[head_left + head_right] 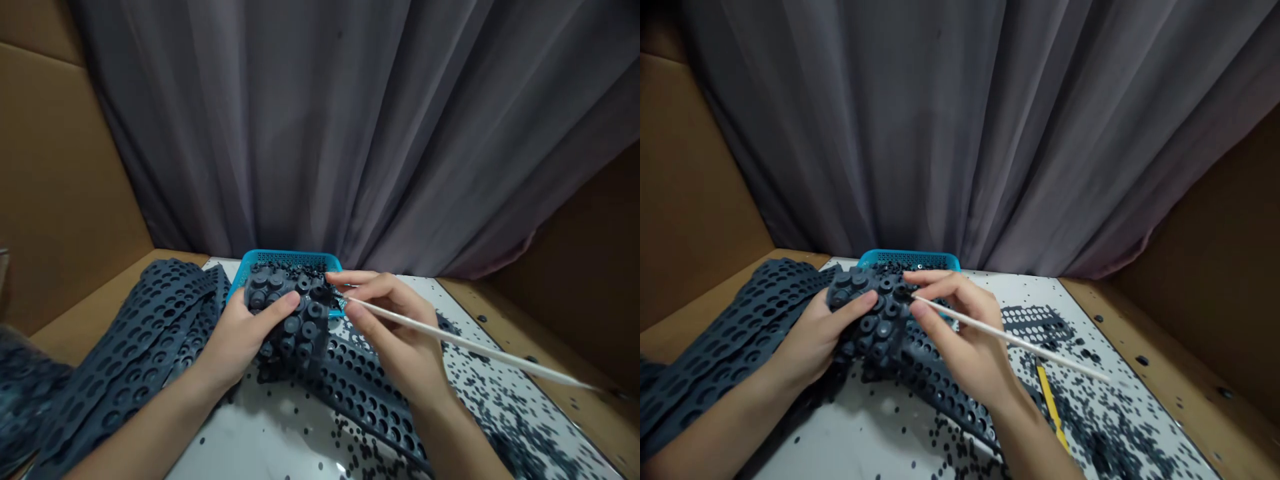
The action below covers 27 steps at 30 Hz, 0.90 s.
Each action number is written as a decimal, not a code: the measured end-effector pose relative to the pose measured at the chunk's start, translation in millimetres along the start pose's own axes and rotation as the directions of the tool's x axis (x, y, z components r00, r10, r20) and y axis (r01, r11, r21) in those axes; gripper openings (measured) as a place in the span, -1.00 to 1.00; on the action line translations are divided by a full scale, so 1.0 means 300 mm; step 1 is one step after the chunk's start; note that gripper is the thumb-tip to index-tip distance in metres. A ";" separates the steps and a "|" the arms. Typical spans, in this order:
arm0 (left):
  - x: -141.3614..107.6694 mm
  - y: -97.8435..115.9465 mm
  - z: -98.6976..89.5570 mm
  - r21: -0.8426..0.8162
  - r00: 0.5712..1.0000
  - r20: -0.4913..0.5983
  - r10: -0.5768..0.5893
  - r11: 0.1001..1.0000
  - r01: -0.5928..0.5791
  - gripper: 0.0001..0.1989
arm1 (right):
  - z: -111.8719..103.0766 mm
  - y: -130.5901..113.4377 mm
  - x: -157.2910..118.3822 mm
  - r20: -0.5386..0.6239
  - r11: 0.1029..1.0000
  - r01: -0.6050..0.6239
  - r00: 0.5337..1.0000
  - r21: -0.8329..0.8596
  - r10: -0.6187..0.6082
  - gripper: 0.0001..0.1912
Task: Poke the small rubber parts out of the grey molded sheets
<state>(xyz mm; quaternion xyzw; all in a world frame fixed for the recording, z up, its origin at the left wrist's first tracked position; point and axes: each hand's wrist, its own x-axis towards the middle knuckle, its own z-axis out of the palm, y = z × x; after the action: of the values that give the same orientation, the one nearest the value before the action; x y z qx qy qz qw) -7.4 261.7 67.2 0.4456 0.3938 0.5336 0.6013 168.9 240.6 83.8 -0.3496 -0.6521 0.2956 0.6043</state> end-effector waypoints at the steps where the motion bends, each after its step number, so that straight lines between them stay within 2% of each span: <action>1: -0.005 -0.002 0.000 0.044 0.999 -0.002 0.039 0.998 -0.039 -0.76 | 0.006 -0.006 -0.006 0.023 1.000 0.010 1.000 -0.027 -0.009 -0.96; 3: -0.015 -0.004 0.000 0.113 0.996 -0.014 0.089 0.990 -0.087 -0.76 | 0.013 -0.013 -0.014 0.066 0.998 0.021 0.998 -0.066 -0.017 -0.97; 8: -0.034 0.002 0.005 0.161 0.989 -0.102 0.105 0.983 -0.088 -0.74 | 0.018 -0.017 -0.022 0.130 0.994 0.051 0.991 -0.099 -0.038 -0.97; 12: -0.045 0.011 0.013 0.173 0.982 -0.131 0.134 0.979 -0.110 -0.77 | 0.027 -0.014 -0.031 0.104 0.990 0.080 0.992 -0.118 -0.068 -0.95; 27: -0.046 0.018 0.022 0.195 0.978 -0.109 0.179 0.968 -0.156 -0.88 | 0.057 0.008 -0.042 0.058 0.989 0.128 0.990 -0.069 -0.125 -0.92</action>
<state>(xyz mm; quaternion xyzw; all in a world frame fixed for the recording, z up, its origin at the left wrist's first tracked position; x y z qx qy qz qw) -4.3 247.3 74.4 0.4968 0.4396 0.5707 0.4840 152.6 232.4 73.0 -0.3211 -0.6992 0.2422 0.5910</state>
